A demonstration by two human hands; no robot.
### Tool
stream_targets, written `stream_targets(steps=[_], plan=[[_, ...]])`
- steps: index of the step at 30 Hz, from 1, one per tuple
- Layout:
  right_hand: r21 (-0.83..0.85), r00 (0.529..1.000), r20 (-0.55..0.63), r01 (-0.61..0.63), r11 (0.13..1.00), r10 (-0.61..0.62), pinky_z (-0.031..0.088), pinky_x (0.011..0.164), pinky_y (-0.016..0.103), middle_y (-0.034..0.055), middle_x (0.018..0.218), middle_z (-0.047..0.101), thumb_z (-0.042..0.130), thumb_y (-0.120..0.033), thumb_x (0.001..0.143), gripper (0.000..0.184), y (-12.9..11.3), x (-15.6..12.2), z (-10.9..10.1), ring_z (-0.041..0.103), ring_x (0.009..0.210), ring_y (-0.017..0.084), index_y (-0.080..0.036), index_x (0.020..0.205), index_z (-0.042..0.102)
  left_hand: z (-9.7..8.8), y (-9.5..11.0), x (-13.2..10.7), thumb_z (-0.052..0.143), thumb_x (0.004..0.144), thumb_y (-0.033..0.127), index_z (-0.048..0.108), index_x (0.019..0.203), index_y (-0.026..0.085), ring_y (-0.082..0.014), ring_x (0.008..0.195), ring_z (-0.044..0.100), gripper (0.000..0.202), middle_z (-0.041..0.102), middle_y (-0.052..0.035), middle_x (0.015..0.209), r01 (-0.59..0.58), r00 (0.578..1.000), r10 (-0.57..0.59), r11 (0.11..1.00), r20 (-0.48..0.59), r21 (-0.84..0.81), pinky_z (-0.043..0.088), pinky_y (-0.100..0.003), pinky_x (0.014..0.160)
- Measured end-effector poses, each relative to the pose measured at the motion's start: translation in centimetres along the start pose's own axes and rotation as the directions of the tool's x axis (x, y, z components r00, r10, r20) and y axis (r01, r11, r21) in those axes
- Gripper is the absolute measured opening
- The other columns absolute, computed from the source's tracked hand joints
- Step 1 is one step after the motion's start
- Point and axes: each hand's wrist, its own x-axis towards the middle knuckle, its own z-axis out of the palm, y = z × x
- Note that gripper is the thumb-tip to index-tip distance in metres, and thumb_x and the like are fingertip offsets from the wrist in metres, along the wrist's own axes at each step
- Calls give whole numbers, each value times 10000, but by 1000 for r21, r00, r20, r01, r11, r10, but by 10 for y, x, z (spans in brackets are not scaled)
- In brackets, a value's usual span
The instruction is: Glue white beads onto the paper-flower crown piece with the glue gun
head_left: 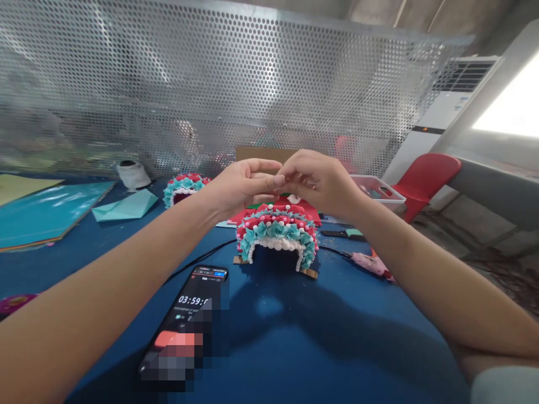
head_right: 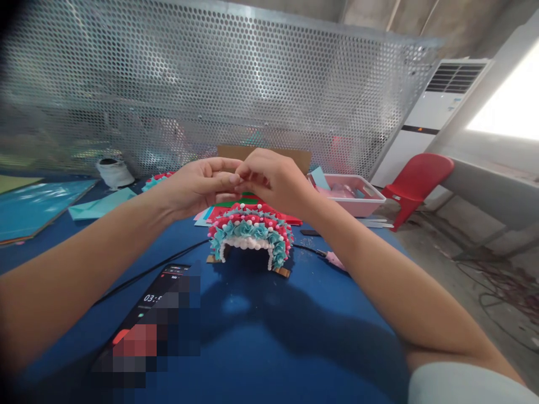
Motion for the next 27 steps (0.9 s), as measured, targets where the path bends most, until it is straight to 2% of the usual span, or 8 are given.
stream_targets(steps=[3, 8, 12, 15, 18, 20, 23, 27], plan=[[-39, 997, 8, -73, 997, 74, 462, 686, 249, 16, 848, 624, 600, -190, 845, 41, -8, -4, -2, 583, 795, 136, -203, 852, 638, 5, 1, -2, 733, 746, 175, 600, 1044, 139, -153, 796, 671, 328, 696, -64, 865, 22, 1000, -22, 1000, -16, 6, 514, -294, 759], [-72, 992, -53, -115, 991, 111, 443, 670, 255, 8, 827, 639, 602, -183, 828, 33, -13, -7, -3, 582, 759, 134, -197, 811, 627, 10, 2, -3, 729, 749, 158, 598, 976, 142, -119, 730, 661, 263, 688, -39, 839, 77, 995, -82, 994, -58, -79, 519, -272, 751], [-98, 983, -106, -161, 982, 151, 431, 648, 246, 1, 800, 647, 615, -186, 825, 32, -16, -9, -2, 575, 726, 121, -187, 801, 636, 11, 0, -6, 750, 717, 129, 570, 963, 155, -122, 720, 666, 306, 693, -30, 809, 42, 993, -56, 991, -106, -124, 531, -252, 704], [-60, 980, -90, -181, 982, 175, 443, 644, 242, 4, 796, 654, 620, -192, 829, 34, -18, -12, -1, 582, 719, 117, -179, 823, 651, 11, -3, -9, 754, 702, 113, 559, 963, 162, -126, 706, 668, 330, 691, -21, 773, 23, 992, -38, 992, -120, -122, 538, -258, 691], [56, 988, -38, -150, 987, 152, 466, 681, 242, 11, 875, 675, 577, -181, 859, 143, -18, -14, -1, 615, 778, 120, -190, 963, 676, 11, -5, -12, 751, 702, 114, 570, 911, 155, -128, 707, 672, 280, 679, -12, 730, 21, 995, -31, 994, -94, -105, 540, -254, 684], [71, 994, -26, -103, 992, 105, 466, 707, 250, 7, 898, 682, 553, -194, 882, 174, -18, -15, -1, 621, 810, 124, -212, 997, 683, 11, -6, -13, 760, 686, 108, 561, 857, 154, -122, 692, 667, 266, 662, 3, 679, 24, 995, -36, 992, -92, -121, 538, -246, 669], [35, 996, -55, -75, 997, 77, 456, 687, 259, 6, 881, 685, 551, -205, 889, 143, -19, -16, 1, 611, 792, 128, -222, 922, 689, 11, -6, -14, 777, 649, 88, 530, 816, 167, -112, 659, 652, 309, 639, 28, 624, 46, 991, -63, 988, -114, -145, 535, -240, 651], [-7, 988, -115, -100, 995, 99, 457, 671, 258, 8, 837, 677, 568, -132, 853, 111, -24, -19, 7, 596, 760, 124, -204, 849, 653, 10, -6, -15, 761, 662, 91, 512, 814, 178, -101, 645, 644, 304, 636, 40, 632, 61, 992, -76, 987, -101, -147, 529, -235, 651]])
